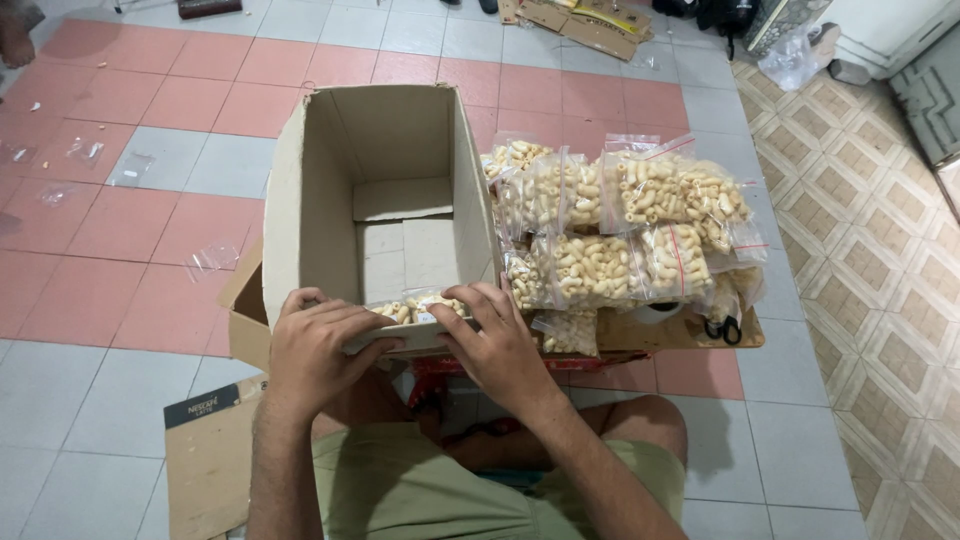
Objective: Packing small plastic bags of snacks into a cardboard box
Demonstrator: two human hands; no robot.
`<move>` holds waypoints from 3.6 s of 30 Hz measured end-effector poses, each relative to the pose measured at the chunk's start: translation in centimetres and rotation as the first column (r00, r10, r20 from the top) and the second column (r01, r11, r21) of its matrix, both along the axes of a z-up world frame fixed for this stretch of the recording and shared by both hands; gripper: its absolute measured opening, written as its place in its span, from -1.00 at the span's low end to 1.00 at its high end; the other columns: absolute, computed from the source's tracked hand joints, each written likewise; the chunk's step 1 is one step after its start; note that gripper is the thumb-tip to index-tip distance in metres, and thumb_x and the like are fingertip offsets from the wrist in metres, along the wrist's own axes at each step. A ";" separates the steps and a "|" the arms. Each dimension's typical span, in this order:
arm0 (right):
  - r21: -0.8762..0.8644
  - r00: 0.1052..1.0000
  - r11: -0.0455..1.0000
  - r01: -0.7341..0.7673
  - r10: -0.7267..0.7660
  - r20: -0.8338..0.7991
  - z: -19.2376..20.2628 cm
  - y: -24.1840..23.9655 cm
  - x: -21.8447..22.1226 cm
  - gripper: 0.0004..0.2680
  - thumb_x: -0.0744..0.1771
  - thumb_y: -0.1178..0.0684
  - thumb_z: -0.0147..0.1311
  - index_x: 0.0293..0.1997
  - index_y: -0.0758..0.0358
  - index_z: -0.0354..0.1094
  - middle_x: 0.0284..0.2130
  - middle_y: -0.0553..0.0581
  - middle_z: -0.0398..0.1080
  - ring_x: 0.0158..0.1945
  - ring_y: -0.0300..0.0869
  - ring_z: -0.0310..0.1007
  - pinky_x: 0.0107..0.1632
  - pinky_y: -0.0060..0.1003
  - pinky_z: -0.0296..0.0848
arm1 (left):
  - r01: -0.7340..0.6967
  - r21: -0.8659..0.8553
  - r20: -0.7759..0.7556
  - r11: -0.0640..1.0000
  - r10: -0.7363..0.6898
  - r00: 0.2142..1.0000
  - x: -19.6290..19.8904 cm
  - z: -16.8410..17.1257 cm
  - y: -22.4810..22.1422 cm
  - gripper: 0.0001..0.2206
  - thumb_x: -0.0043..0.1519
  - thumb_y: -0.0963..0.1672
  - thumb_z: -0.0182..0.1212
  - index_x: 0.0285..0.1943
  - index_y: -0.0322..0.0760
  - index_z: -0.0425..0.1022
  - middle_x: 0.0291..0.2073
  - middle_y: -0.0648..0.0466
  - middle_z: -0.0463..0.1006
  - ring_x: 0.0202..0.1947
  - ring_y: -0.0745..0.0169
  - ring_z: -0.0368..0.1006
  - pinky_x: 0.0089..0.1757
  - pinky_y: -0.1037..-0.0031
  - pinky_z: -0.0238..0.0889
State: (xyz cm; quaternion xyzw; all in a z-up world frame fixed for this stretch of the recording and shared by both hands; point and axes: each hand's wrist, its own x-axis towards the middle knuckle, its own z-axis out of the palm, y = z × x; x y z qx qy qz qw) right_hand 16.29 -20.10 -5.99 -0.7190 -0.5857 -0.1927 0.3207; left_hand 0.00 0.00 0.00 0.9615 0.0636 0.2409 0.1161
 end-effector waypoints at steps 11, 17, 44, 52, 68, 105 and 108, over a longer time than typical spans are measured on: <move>0.243 0.966 0.939 0.246 -0.217 -0.139 2.7 -7.2 8.9 -0.77 0.35 0.24 0.14 0.13 0.15 0.51 0.19 0.16 0.37 0.33 0.13 0.37 0.49 0.25 0.12 | -0.007 -0.030 0.015 1.000 0.007 1.000 -0.3 0.0 0.2 -0.86 0.13 0.02 0.52 -0.20 0.14 0.70 -0.38 0.33 0.76 -0.25 0.38 0.67 0.05 0.30 0.22; -0.040 0.872 0.872 0.487 -0.488 -0.027 5.2 -9.6 11.2 -0.77 0.29 0.41 0.15 -0.04 0.29 0.59 0.34 0.22 0.28 0.51 0.23 0.12 0.50 0.37 0.02 | 0.001 -0.003 0.050 1.000 -0.001 0.999 -0.2 0.2 0.1 -0.85 0.12 0.04 0.52 -0.20 0.16 0.69 -0.39 0.36 0.75 -0.26 0.41 0.66 0.03 0.34 0.24; 0.555 0.994 0.825 0.101 -0.055 -0.099 12.4 -0.6 7.6 -0.63 0.35 0.33 0.09 0.36 0.58 0.29 0.22 0.47 0.29 0.30 0.30 0.37 0.32 0.12 0.45 | 0.049 -0.046 0.003 0.998 -0.049 0.999 0.3 0.9 -0.6 -0.79 0.12 0.04 0.53 -0.17 0.05 0.69 -0.35 0.25 0.77 -0.25 0.29 0.67 0.05 0.24 0.22; 0.542 0.620 0.840 0.009 0.421 -0.662 10.3 7.0 1.8 -0.58 0.34 0.26 0.28 0.36 0.36 0.26 0.32 0.11 0.22 0.23 -0.11 0.50 0.17 -0.31 0.61 | 0.040 -0.462 0.263 0.886 0.093 0.960 2.9 3.9 -1.0 -0.53 -0.13 -0.01 0.72 -0.05 -0.17 0.75 -0.27 -0.03 0.79 -0.18 -0.14 0.69 -0.01 0.13 0.44; 0.525 0.381 0.850 0.038 0.473 -0.794 9.2 7.4 1.7 -0.62 0.41 0.21 0.18 0.36 0.22 0.07 0.11 0.16 0.34 0.29 0.03 0.49 0.26 -0.16 0.57 | 0.188 -0.857 0.335 0.479 0.242 0.911 6.9 2.1 -0.2 -0.64 0.21 -0.15 0.54 0.19 -0.19 0.65 -0.11 0.02 0.73 -0.08 0.15 0.68 -0.03 0.19 0.60; 0.228 0.576 0.934 -0.274 0.350 -0.739 10.4 6.5 4.3 -0.71 0.45 -0.13 0.10 0.15 0.28 0.52 -0.05 0.33 0.61 0.12 0.19 0.62 0.13 0.21 0.59 | 0.309 -0.848 0.410 0.431 0.162 0.898 5.9 3.9 2.5 -0.89 0.29 -0.21 0.44 -0.06 -0.39 0.69 -0.19 -0.01 0.72 -0.06 0.26 0.61 -0.06 0.32 0.59; 0.227 0.616 0.944 -0.239 0.328 -0.716 9.7 6.7 4.1 -0.77 0.46 -0.04 0.07 0.09 0.29 0.57 -0.12 0.32 0.62 0.04 0.18 0.64 0.05 0.13 0.65 | 0.293 -0.844 0.394 0.450 0.148 0.907 5.8 3.7 2.6 -0.87 0.28 -0.21 0.47 -0.07 -0.44 0.68 -0.19 -0.09 0.72 -0.03 0.21 0.61 -0.05 0.23 0.58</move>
